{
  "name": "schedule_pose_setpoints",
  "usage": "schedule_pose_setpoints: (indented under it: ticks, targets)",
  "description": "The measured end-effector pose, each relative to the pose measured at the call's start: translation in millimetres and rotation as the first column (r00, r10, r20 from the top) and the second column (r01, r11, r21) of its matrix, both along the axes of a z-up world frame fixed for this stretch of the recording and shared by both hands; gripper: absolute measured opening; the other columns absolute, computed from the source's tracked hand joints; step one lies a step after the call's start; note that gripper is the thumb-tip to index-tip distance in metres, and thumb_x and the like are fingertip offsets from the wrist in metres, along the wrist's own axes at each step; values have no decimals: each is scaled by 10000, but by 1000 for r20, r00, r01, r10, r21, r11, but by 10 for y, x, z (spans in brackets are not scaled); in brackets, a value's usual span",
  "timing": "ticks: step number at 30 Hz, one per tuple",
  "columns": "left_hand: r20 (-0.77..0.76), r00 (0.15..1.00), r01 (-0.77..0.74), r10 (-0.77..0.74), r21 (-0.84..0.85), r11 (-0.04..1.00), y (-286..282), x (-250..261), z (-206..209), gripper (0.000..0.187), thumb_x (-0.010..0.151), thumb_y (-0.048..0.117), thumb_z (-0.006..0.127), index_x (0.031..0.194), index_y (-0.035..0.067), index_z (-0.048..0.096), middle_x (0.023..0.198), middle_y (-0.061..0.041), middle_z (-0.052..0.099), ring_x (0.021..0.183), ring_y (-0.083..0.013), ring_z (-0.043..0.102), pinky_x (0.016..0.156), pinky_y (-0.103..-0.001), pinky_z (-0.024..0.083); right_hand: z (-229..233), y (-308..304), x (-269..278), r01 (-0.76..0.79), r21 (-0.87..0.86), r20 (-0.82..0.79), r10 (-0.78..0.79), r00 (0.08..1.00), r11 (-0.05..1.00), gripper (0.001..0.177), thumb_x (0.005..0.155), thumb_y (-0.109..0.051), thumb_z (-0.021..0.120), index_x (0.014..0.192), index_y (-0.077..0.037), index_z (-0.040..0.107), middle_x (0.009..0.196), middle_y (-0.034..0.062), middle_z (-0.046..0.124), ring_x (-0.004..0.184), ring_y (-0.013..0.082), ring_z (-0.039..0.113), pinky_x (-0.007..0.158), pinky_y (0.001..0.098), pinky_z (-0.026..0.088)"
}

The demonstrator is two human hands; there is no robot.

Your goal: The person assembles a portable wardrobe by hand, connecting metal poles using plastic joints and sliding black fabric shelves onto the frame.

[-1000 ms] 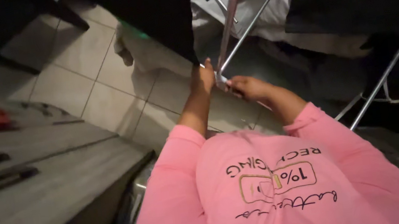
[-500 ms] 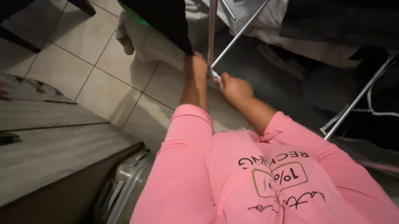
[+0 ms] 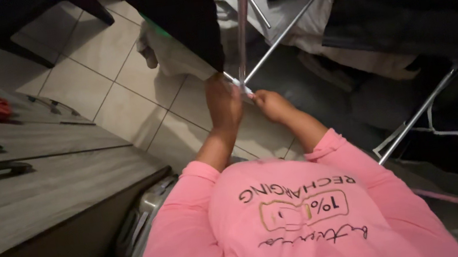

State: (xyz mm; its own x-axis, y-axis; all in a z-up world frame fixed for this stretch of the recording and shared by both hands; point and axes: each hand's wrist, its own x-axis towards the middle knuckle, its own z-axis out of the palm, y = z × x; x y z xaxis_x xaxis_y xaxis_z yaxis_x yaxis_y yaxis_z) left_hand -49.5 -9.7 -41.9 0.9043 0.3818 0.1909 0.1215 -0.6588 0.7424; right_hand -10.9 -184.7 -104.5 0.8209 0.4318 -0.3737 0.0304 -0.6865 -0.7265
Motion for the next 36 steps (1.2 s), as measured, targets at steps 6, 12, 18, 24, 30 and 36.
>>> schedule_pose_setpoints:
  ticks: [6,12,18,24,30,36]
  targets:
    - [208,976,-104,70,160,982,-264,148,341,552,729,273,829,1177,46,599,1035,-178,629,980,-439,624,865,-546,466,-336,-22,148,-13,134,-166,36,985,991,271,995,-265,516,1039,-48,672,950,212,740,914,390,712,834,456,543]
    - [-206,974,-98,94,-9,995,-269,386,283,349,851,456,751,984,138,698,953,-145,713,857,-389,698,730,-503,540,-87,7,23,-21,-1,94,21,995,1000,328,1005,-340,500,1067,-74,682,1037,232,717,989,441,669,853,522,510]
    - [-99,993,-78,71,-61,995,-244,490,-180,323,972,399,561,937,130,738,969,-162,737,932,-415,685,798,-512,546,153,181,-43,24,-237,207,27,978,971,367,1032,-383,463,1127,-87,658,1070,264,704,1005,474,662,891,580,494]
    - [-121,990,-74,77,27,997,-236,443,-138,252,921,314,575,898,123,738,959,-169,738,900,-426,682,788,-534,540,102,74,51,-34,-124,65,43,997,992,387,1054,-400,470,1075,-76,681,1023,235,720,980,450,666,847,551,494]
    - [-137,988,-65,73,59,996,-85,530,-233,285,903,372,623,874,109,729,916,-172,737,860,-427,686,740,-537,537,-294,-129,113,195,249,-497,-47,867,949,345,1133,-326,525,1210,-37,698,1048,374,578,767,405,495,704,544,409]
    - [-147,989,-13,33,135,991,128,980,-315,377,897,468,683,896,93,719,894,-183,729,839,-431,688,703,-532,538,-439,-502,-374,-149,90,18,148,989,985,299,1041,-280,528,1197,-94,703,1091,192,730,925,317,695,823,458,519]
